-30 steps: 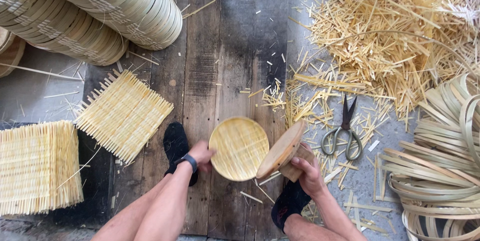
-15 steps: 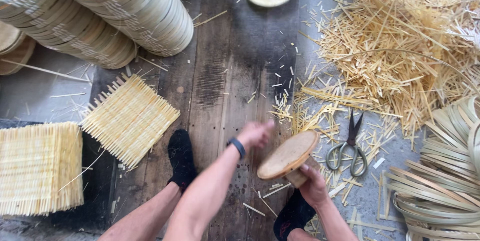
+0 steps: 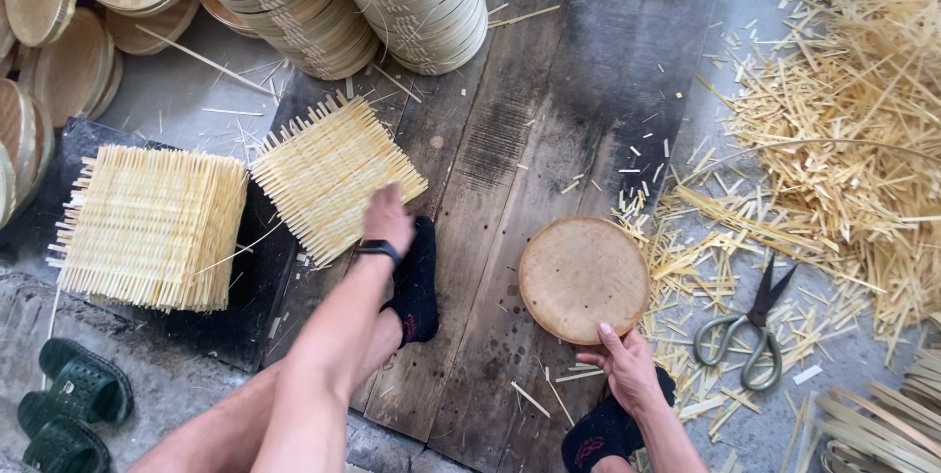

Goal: The person constructs a bamboo basket by fitting a woven square base onto a circular frame, trimming the excess bamboo strips with shears, and attaching the base to a wooden mold.

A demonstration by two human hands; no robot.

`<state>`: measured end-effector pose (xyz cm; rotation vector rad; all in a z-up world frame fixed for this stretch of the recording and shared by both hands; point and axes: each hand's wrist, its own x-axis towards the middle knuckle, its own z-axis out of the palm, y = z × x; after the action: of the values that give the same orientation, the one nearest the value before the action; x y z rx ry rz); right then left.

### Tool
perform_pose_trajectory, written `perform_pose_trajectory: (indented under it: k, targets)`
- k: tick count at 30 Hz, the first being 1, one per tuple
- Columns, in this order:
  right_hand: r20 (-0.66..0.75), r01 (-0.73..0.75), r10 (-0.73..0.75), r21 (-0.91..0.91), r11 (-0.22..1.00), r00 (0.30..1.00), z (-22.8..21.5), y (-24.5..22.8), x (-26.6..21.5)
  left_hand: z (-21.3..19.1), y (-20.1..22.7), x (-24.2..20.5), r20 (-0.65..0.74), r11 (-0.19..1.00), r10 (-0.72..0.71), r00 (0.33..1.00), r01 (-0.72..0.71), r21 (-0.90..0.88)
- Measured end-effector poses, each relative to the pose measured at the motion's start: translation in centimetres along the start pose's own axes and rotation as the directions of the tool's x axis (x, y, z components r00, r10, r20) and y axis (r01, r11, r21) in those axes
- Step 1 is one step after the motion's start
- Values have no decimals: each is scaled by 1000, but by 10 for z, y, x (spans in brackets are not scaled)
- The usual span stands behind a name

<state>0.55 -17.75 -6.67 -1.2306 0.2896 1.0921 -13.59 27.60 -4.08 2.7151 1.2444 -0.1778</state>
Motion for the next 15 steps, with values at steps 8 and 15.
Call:
perform_pose_trajectory:
  k: [8,15]
  targets:
    - [-68,-187,179,-126,974,981,-19,15,-7,-32,-81,13,415,942,-334,846,284,179]
    - [-104,-198,186,-118,973,977,-28,29,-9,-35,-105,1,-18,939,-212,977,208,272]
